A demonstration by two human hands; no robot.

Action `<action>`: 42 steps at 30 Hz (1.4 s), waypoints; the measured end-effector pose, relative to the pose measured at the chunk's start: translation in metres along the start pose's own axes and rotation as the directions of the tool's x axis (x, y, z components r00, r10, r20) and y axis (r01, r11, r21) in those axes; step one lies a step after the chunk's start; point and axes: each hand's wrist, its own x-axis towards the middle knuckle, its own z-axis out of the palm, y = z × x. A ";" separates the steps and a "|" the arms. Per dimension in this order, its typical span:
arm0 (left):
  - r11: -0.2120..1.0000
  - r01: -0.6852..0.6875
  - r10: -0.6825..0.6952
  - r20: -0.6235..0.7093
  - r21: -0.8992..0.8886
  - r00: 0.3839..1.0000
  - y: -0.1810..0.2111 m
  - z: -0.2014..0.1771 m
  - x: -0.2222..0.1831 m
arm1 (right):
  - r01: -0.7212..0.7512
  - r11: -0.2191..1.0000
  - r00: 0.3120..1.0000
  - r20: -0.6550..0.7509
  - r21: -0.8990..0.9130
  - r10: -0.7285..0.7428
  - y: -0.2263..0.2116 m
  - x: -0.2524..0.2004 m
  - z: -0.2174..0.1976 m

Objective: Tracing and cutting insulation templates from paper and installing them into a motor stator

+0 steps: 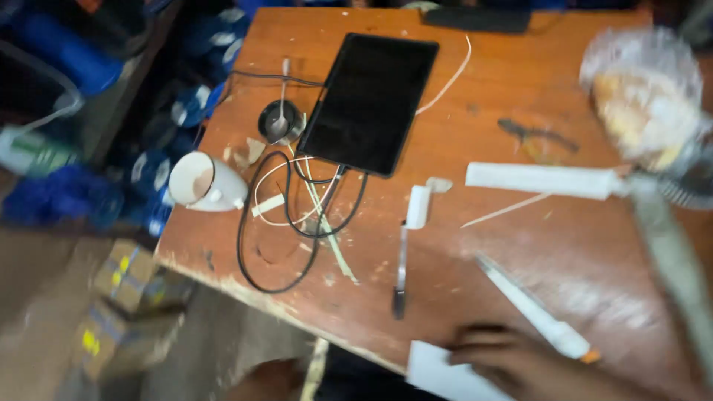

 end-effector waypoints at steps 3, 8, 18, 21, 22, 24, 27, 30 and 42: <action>0.912 -0.333 0.313 0.120 0.239 0.942 0.019 -0.035 0.024 | -0.071 0.997 0.997 0.036 0.034 0.070 0.011 -0.001 0.010; 0.069 -0.885 0.998 -0.037 0.460 0.058 0.016 -0.050 0.039 | -0.153 0.877 0.971 0.094 -0.456 0.219 -0.033 0.017 0.016; 0.100 -0.536 0.938 -0.259 0.839 -0.232 0.122 -0.132 0.085 | -0.266 0.789 0.868 -0.494 -0.553 -0.054 -0.030 0.086 0.129; 0.193 -0.451 0.872 -0.363 0.871 -0.328 0.124 -0.135 0.102 | -0.295 0.834 0.814 -0.579 -0.465 -0.035 -0.024 0.102 0.135; 0.225 -0.447 0.840 -0.405 0.866 -0.361 0.122 -0.131 0.103 | -0.273 0.868 0.805 -0.592 -0.414 -0.029 -0.027 0.108 0.137; 0.217 -0.581 0.833 -0.460 0.784 -0.309 0.104 -0.111 0.076 | -0.233 0.905 0.735 -0.673 -0.357 -0.076 -0.034 0.110 0.134; 0.313 -0.599 0.851 -0.498 0.737 -0.168 0.080 -0.064 0.066 | -0.212 0.888 0.580 -0.784 -0.408 -0.222 -0.042 0.066 0.093; 0.272 -0.633 0.908 -0.412 0.725 -0.082 0.055 -0.005 0.062 | -0.556 0.649 0.590 -0.797 -0.519 -0.131 -0.050 -0.009 0.050; 0.262 -0.850 0.931 0.113 0.458 0.347 0.162 0.108 0.323 | -0.798 0.365 0.576 -0.786 -0.480 0.226 -0.006 -0.037 -0.012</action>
